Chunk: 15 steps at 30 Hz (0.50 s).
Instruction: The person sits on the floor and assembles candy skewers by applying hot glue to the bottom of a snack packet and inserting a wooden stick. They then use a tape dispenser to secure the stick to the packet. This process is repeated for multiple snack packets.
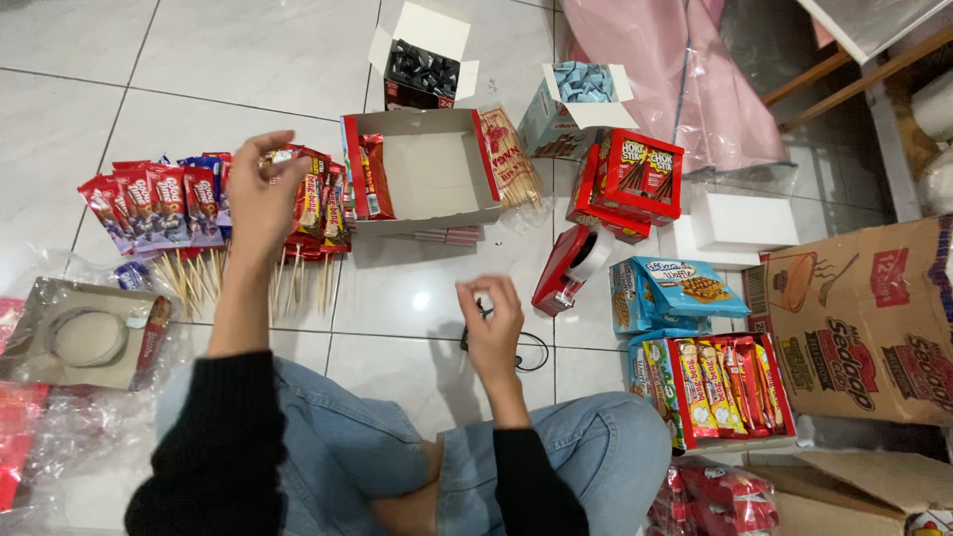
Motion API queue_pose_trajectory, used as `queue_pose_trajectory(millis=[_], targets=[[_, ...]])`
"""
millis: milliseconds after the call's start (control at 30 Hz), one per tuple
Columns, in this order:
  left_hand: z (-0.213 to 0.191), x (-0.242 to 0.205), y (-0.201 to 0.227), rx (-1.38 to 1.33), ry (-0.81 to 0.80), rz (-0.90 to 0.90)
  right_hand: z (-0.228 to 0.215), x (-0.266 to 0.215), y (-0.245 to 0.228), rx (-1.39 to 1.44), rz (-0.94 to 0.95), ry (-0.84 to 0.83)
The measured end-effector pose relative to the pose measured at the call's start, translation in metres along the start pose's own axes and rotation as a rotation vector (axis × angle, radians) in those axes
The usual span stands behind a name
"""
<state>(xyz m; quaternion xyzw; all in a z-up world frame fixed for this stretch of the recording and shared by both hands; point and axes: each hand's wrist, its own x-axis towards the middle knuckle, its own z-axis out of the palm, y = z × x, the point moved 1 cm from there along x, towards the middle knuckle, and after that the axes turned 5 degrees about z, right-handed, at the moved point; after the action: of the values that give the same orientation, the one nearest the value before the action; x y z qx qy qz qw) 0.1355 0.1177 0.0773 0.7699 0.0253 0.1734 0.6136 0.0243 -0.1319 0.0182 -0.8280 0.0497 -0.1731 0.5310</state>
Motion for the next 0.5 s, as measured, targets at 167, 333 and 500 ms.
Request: queue_pose_trajectory(millis=[167, 333, 500], targets=[[0.005, -0.06, 0.037, -0.47, 0.004, -0.272, 0.053, 0.073, -0.01, 0.039, -0.138, -0.019], [0.011, -0.086, -0.022, -0.999, 0.086, -0.537, 0.135, 0.139, 0.008, -0.554, 0.045, -0.418], [0.012, -0.077, -0.04, -1.03, 0.11, -0.567, 0.181, 0.152, 0.029, -0.792, 0.206, -0.6]])
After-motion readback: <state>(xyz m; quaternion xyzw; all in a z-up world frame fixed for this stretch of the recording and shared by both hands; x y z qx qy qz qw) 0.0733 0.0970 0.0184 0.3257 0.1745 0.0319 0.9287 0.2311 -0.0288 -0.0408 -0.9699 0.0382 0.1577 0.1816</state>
